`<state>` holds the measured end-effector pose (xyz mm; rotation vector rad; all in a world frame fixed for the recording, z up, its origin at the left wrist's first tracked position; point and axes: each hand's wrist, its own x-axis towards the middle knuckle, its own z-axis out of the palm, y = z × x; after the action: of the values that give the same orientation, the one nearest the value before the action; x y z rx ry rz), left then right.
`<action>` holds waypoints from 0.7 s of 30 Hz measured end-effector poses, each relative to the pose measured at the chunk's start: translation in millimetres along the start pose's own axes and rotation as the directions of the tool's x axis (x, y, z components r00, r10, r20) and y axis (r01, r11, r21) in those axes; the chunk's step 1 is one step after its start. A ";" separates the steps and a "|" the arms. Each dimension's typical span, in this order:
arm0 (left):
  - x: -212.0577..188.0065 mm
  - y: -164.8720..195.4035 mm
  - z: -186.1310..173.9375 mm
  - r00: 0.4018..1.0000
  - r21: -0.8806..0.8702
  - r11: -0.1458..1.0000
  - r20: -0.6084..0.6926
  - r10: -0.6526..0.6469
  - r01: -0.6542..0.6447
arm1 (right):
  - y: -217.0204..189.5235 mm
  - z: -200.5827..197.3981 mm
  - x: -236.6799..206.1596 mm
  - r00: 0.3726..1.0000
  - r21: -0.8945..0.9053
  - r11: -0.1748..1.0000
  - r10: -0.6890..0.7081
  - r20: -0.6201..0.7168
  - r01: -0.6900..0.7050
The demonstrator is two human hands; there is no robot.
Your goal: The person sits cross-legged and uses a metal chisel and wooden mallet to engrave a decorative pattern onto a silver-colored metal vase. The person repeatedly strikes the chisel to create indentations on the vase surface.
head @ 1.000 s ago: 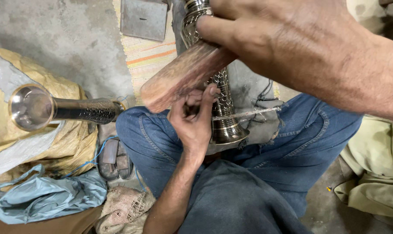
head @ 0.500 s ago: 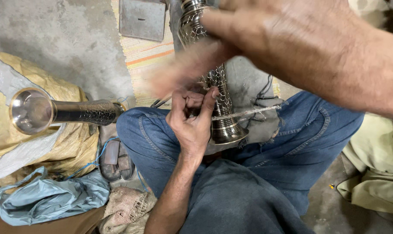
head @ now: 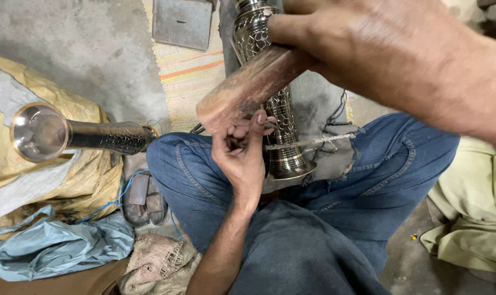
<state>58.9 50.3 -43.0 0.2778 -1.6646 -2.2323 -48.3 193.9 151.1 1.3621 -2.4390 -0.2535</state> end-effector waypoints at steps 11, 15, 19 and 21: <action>2.4 -2.6 1.8 1.000 -0.054 0.998 -0.007 0.023 -0.023 | -12.3 -14.1 22.4 1.000 -0.173 0.985 -0.015 -0.025 0.011; 6.0 -0.1 -1.1 0.998 -0.048 0.999 0.064 0.000 0.003 | -8.1 -12.3 15.1 0.998 -0.202 0.978 -0.061 -0.035 0.053; 15.4 3.1 -4.1 0.991 -0.026 1.000 0.131 0.002 0.001 | 6.9 2.2 -0.2 0.998 -0.223 0.973 -0.054 0.041 0.062; 23.9 7.1 -8.1 0.979 0.201 0.974 0.195 0.065 -0.105 | 11.5 9.7 -6.9 0.996 -0.196 0.980 -0.020 0.081 0.036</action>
<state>40.8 32.2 -37.5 0.0461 -1.9763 -2.0754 -57.7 205.7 144.3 1.3233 -2.3844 -0.5503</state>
